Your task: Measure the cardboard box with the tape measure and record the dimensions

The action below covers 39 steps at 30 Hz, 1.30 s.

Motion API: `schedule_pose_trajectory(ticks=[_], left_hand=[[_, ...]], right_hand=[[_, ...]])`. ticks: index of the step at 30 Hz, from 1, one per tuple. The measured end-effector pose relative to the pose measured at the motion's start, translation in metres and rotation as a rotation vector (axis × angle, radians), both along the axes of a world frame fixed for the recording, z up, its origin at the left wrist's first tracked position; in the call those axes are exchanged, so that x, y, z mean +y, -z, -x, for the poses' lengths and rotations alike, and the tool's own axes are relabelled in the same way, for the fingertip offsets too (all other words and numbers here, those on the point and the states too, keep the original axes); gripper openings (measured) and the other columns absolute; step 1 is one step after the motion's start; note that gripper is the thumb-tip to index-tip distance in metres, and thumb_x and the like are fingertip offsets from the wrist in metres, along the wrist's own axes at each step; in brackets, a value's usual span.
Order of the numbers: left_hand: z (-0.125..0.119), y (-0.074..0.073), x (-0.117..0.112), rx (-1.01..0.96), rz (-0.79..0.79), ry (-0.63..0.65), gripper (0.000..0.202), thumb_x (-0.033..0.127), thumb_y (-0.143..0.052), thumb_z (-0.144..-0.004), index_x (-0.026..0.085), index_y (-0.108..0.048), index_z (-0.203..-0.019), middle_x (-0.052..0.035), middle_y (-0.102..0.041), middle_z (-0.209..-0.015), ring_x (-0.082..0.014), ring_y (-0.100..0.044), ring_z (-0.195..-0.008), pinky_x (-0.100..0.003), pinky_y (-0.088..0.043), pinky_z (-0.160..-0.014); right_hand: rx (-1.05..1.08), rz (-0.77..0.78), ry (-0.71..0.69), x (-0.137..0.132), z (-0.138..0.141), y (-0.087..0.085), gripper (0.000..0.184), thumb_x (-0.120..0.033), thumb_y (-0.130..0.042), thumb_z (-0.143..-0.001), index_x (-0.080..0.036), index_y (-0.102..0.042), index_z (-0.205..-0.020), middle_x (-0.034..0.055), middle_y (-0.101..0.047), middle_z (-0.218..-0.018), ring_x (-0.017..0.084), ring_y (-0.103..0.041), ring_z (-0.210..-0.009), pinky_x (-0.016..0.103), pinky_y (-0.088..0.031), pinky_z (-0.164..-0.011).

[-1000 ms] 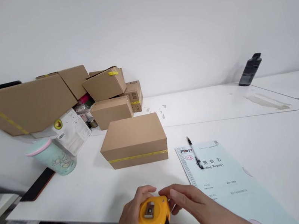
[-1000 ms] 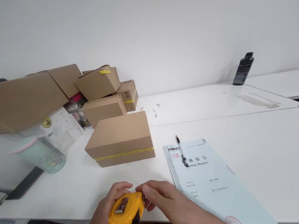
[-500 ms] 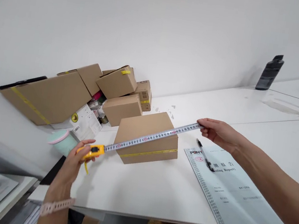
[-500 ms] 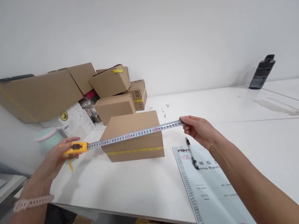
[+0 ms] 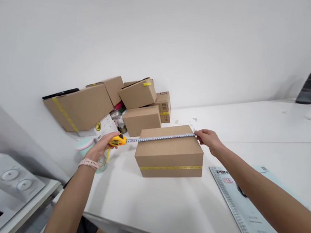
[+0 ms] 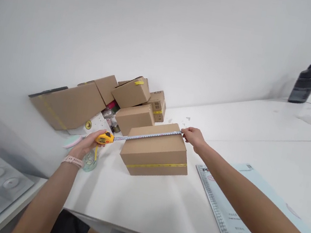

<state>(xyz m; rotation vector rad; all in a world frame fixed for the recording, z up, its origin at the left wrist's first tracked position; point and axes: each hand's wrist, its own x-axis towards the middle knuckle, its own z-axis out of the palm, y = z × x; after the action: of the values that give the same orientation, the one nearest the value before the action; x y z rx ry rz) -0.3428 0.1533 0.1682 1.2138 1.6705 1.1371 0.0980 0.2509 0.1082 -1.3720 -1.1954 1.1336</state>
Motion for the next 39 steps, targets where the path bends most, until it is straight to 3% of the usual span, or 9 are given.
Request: schedule_pose_trajectory(ticks=[5,15,23,28,31,34,37,39], left_hand=[[-0.009,0.003,0.01,-0.011,0.066,0.064,0.036,0.041,-0.063,-0.099,0.017,-0.062,-0.125,-0.0092,-0.066,-0.121,-0.0224,-0.068,-0.1,-0.042,-0.059,-0.085],[-0.026,0.012,0.02,-0.048,0.091,0.133,0.037,0.039,-0.064,-0.098,0.017,-0.061,-0.128,-0.0104,-0.064,-0.127,-0.0246,-0.066,-0.107,-0.046,-0.058,-0.09],[-0.025,0.015,0.021,-0.063,0.077,0.135,0.038,0.039,-0.064,-0.098,0.018,-0.061,-0.129,-0.0106,-0.063,-0.129,-0.025,-0.066,-0.108,-0.046,-0.058,-0.09],[-0.038,0.01,0.014,-0.05,-0.011,0.1,0.036,0.04,-0.063,-0.098,0.016,-0.062,-0.125,-0.0095,-0.066,-0.12,-0.0219,-0.067,-0.098,-0.041,-0.059,-0.084],[-0.047,-0.006,-0.005,-0.056,-0.081,0.104,0.045,0.045,-0.068,-0.093,0.016,-0.06,-0.127,-0.0081,-0.07,-0.104,-0.0162,-0.067,-0.077,-0.028,-0.052,-0.068],[-0.064,-0.019,-0.043,-0.094,-0.049,0.241,0.066,0.051,-0.077,-0.081,0.017,-0.057,-0.133,-0.0109,-0.074,-0.102,-0.0178,-0.069,-0.07,-0.025,-0.045,-0.056],[-0.103,-0.004,-0.093,-0.197,0.112,0.474,0.07,0.058,-0.078,-0.074,0.017,-0.061,-0.128,-0.0151,-0.073,-0.104,-0.0248,-0.073,-0.065,-0.027,-0.047,-0.047],[-0.143,0.021,-0.121,-0.544,0.21,0.653,0.07,0.053,-0.084,-0.066,0.02,-0.059,-0.122,-0.01,-0.069,-0.101,-0.0235,-0.073,-0.062,-0.027,-0.051,-0.044]], right_hand=[[-0.141,-0.045,-0.038,-0.003,0.01,0.004,0.019,-0.034,-0.071,-0.079,-0.021,-0.057,-0.073,0.0037,-0.065,-0.078,0.017,-0.057,-0.071,0.028,-0.046,-0.06],[-0.345,-0.026,-0.091,-0.007,0.013,0.013,0.039,-0.061,-0.06,-0.083,-0.023,-0.062,-0.09,0.0123,-0.074,-0.098,0.028,-0.066,-0.086,0.036,-0.046,-0.065],[-0.408,0.018,-0.094,-0.008,0.012,0.015,0.046,-0.068,-0.052,-0.087,-0.022,-0.06,-0.086,0.014,-0.075,-0.093,0.029,-0.065,-0.081,0.039,-0.044,-0.068],[-0.578,-0.037,-0.104,-0.009,0.015,0.008,0.041,-0.059,-0.047,-0.092,-0.025,-0.05,-0.068,0.0095,-0.069,-0.074,0.027,-0.06,-0.07,0.04,-0.041,-0.065],[-0.498,-0.048,-0.084,-0.002,0.012,-0.004,0.034,-0.049,-0.053,-0.09,-0.025,-0.051,-0.066,0.0085,-0.067,-0.07,0.025,-0.06,-0.069,0.038,-0.043,-0.063],[-0.32,-0.094,-0.063,0.011,0.007,-0.026,0.032,-0.048,-0.053,-0.091,-0.023,-0.056,-0.071,0.0098,-0.07,-0.081,0.023,-0.063,-0.076,0.035,-0.049,-0.068],[-0.274,-0.19,-0.081,0.022,0.014,-0.051,0.033,-0.051,-0.053,-0.092,-0.022,-0.062,-0.079,0.0104,-0.072,-0.094,0.023,-0.063,-0.087,0.034,-0.049,-0.074],[-0.344,-0.229,-0.181,0.026,0.029,-0.062,0.033,-0.05,-0.054,-0.093,-0.021,-0.064,-0.08,0.0097,-0.072,-0.093,0.024,-0.063,-0.089,0.035,-0.049,-0.076]])
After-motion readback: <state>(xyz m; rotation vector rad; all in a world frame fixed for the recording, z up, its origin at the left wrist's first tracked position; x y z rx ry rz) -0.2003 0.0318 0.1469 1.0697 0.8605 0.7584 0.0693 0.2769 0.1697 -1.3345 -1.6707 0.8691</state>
